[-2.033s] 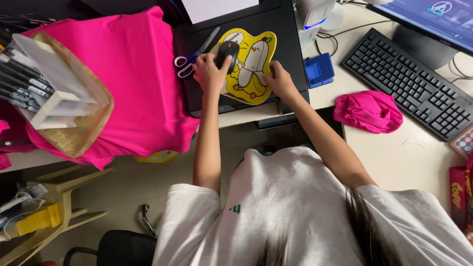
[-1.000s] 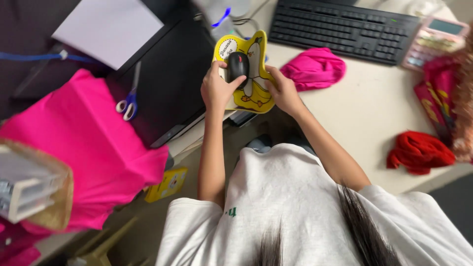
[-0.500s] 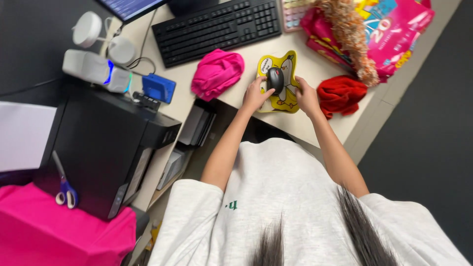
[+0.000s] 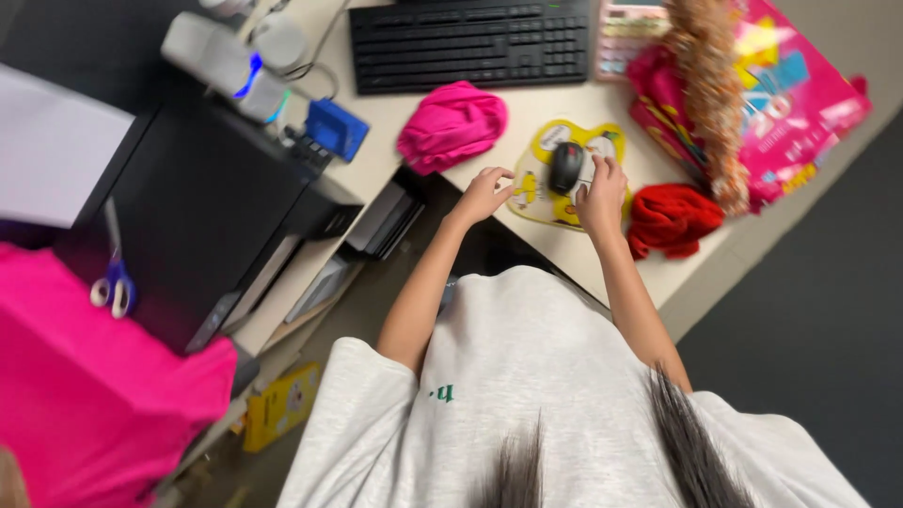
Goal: The person cleans a desk using a duster, wiping the surface, keyboard, and monitor. They then organize items, including a pink cloth, a pen holder, and a tape dispenser, placing them on the desk or nearby chair.
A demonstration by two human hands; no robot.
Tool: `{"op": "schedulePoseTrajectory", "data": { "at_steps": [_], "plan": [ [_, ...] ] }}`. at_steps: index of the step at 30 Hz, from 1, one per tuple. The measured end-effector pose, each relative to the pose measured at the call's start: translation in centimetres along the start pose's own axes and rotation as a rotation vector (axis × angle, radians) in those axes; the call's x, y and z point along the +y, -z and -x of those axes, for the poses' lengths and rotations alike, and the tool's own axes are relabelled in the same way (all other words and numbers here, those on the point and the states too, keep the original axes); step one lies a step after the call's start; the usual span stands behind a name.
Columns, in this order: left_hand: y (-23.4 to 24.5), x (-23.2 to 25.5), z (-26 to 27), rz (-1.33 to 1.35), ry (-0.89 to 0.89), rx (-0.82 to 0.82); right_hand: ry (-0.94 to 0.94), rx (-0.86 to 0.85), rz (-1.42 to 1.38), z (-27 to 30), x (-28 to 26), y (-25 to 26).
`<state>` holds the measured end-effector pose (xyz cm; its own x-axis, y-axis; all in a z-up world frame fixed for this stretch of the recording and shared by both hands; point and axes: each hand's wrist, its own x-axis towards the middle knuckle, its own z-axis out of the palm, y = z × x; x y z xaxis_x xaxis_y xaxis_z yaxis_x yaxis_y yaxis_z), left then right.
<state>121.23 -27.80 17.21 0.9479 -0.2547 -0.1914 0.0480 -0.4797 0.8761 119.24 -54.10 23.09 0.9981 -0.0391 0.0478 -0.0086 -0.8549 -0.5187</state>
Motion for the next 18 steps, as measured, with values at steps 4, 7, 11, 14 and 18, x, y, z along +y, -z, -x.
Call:
{"op": "schedulePoseTrajectory", "data": {
  "at_steps": [4,7,11,14,18],
  "plan": [
    [9.0,2.6,6.1,0.176,0.054,0.135,0.388,-0.091,-0.179,-1.9,-10.3,-2.2],
    [16.7,2.7,11.8,0.251,0.015,0.350,0.573,-0.227,-0.326,-1.9,-21.2,-3.9],
    [26.3,1.6,20.1,0.247,-0.012,0.666,0.742,-0.482,-0.524,0.0,-34.5,-7.2],
    [32.9,-1.1,26.1,0.121,0.075,0.886,0.952,-0.520,-0.546,2.4,-42.3,-9.7],
    [39.0,-10.0,32.1,-0.190,0.146,1.105,0.973,-0.671,-0.590,6.3,-48.6,-11.3]
  ]
}}
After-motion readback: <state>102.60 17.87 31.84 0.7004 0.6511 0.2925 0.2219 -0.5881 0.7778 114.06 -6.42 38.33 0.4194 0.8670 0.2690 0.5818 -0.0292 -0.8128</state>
